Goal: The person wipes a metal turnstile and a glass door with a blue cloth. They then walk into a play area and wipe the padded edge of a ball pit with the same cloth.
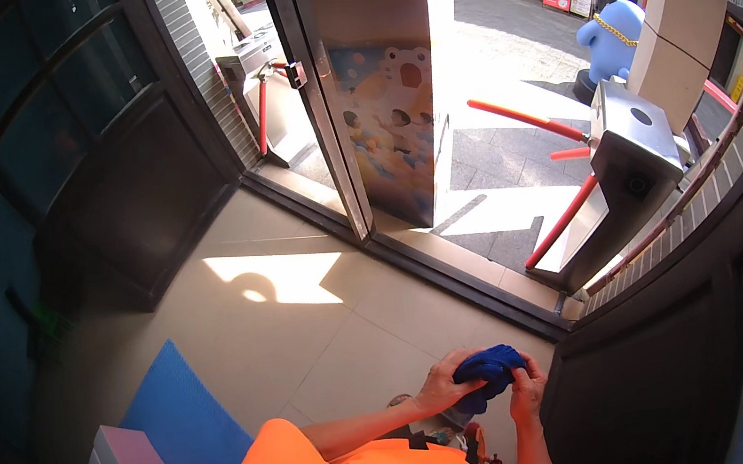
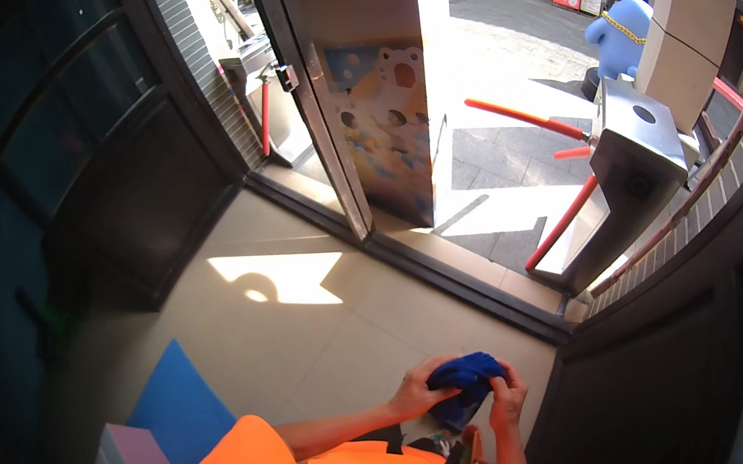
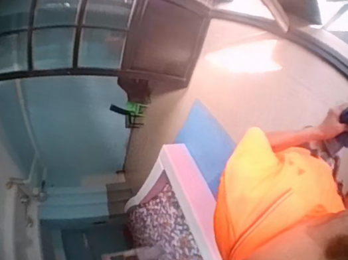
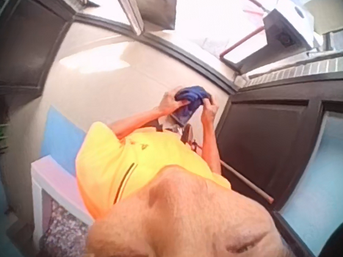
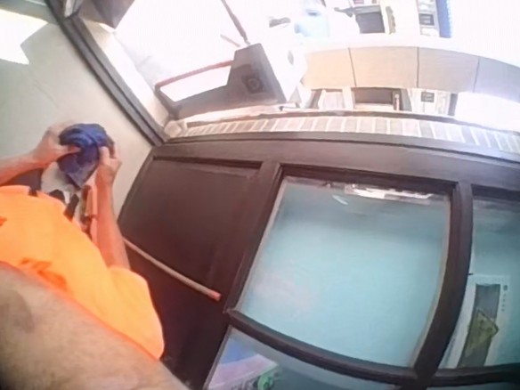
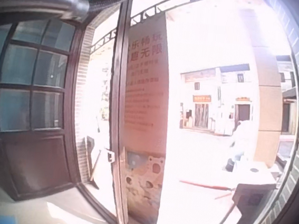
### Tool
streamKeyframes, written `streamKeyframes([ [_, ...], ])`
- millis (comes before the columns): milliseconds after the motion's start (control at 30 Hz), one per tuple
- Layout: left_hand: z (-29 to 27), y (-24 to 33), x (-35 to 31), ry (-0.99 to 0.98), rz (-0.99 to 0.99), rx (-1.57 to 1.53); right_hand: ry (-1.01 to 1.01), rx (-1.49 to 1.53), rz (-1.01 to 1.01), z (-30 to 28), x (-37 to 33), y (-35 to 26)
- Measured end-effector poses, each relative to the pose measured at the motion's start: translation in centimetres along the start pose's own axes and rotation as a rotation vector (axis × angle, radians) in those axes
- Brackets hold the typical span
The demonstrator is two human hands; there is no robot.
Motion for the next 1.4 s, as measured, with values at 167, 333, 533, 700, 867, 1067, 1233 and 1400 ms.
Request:
streamKeyframes([
  [167, -4.2, -2.5, -0.3, 0.174, -0.139, -0.058, -0.043, -0.085, -0.250, 3.0, 1.4, -2.7],
  [333, -10.6, -4.4, 3.5, 0.452, -0.284, -0.487, 0.297, -0.252, -0.340, 1.0, 5.1, -5.2],
  [533, -16.0, -11.5, 6.5, 0.375, -0.694, -0.867, 0.224, 0.237, -0.171, 10.1, 8.9, -5.5],
  [700, -20.5, -19.9, 6.5, 0.037, -0.954, -0.686, 0.270, 0.072, 0.011, 14.7, 14.0, -0.8],
  [867, -25.1, -20.0, 9.8, -0.449, -0.354, 0.671, 0.102, 0.274, 0.118, 24.5, 16.3, 3.1],
  [1067, -24.4, -16.5, 16.3, -0.187, -0.235, -0.299, -0.091, 0.140, 0.269, 30.8, 17.5, 7.6],
  [1233, -25.9, -16.0, 17.9, -0.391, -0.404, -0.660, -0.080, 0.215, 0.242, 28.8, 20.6, 5.6],
  [1400, -23.7, -16.1, 21.4, -0.256, -0.444, -0.864, 0.037, 0.709, 0.506, 26.8, 17.7, 13.9],
])
Point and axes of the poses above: each hand's wrist, its own x-axis towards the middle knuckle, its own z-axis out of the palm, y = z × x, the point moved 2 cm from there along x, towards the middle knuckle, and after that the axes turned 10 degrees about x, right-handed, at the moved point
